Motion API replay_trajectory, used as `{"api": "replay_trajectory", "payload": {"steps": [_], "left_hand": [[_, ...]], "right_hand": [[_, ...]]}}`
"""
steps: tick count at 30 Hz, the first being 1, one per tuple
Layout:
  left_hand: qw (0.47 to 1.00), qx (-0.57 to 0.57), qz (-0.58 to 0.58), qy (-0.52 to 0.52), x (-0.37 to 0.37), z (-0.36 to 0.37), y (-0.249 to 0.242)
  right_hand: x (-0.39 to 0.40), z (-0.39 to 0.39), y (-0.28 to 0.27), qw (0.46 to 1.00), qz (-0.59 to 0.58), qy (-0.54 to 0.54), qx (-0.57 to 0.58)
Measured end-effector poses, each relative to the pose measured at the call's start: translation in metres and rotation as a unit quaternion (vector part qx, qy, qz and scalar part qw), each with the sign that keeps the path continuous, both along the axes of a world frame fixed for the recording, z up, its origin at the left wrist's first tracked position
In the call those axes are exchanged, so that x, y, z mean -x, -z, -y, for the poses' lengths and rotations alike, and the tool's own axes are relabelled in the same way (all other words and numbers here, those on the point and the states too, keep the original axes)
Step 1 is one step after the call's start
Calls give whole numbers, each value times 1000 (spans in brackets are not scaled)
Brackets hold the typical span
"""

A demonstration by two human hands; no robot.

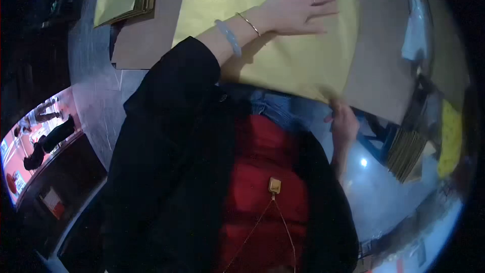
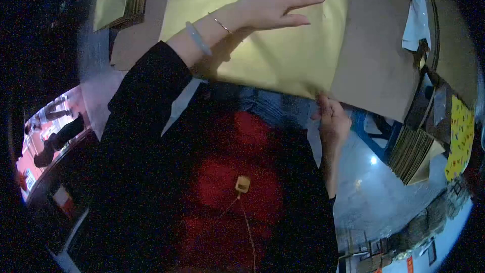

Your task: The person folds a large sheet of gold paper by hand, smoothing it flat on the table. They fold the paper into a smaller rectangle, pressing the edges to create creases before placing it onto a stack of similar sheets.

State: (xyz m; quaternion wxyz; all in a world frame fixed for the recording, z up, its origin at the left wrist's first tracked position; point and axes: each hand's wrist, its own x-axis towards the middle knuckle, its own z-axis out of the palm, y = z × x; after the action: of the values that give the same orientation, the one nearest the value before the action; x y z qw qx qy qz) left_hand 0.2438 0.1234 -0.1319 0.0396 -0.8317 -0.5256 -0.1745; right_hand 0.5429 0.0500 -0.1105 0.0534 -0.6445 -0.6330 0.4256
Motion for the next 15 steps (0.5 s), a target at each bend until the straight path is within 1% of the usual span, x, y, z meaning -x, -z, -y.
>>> {"api": "replay_trajectory", "payload": {"steps": [1,2,3,4,5,6,8,10,12,14,15], "left_hand": [[1000,13,8,3,-1,-3,6],[1000,-1,24,10,-2,-3,10],[1000,10,26,3,-4,-1,9],[999,21,28,-4,-4,-1,7],[999,-10,49,16,-4,-4,13],[999,-14,43,11,-1,-3,11],[998,-4,54,12,-4,-2,7],[998,0,65,28,-5,-4,10],[998,37,50,6,-5,-3,5],[998,47,47,5,-6,-2,3],[998,43,54,0,-7,-3,7]], "right_hand": [[1,-2,-3,1000,-11,-9,-6],[1,-5,-9,999,6,-37,13],[0,-10,-15,997,24,-65,31],[-5,-16,-22,994,54,-97,-7],[-8,-27,-28,987,86,-126,-44],[-4,-41,-33,973,138,-145,-113],[21,-58,-46,969,63,-51,-235],[40,-90,-28,920,20,-167,-354],[76,-115,-32,884,-52,-276,-374],[82,-136,-5,811,48,-353,-465],[82,-143,6,812,62,-343,-468]]}}
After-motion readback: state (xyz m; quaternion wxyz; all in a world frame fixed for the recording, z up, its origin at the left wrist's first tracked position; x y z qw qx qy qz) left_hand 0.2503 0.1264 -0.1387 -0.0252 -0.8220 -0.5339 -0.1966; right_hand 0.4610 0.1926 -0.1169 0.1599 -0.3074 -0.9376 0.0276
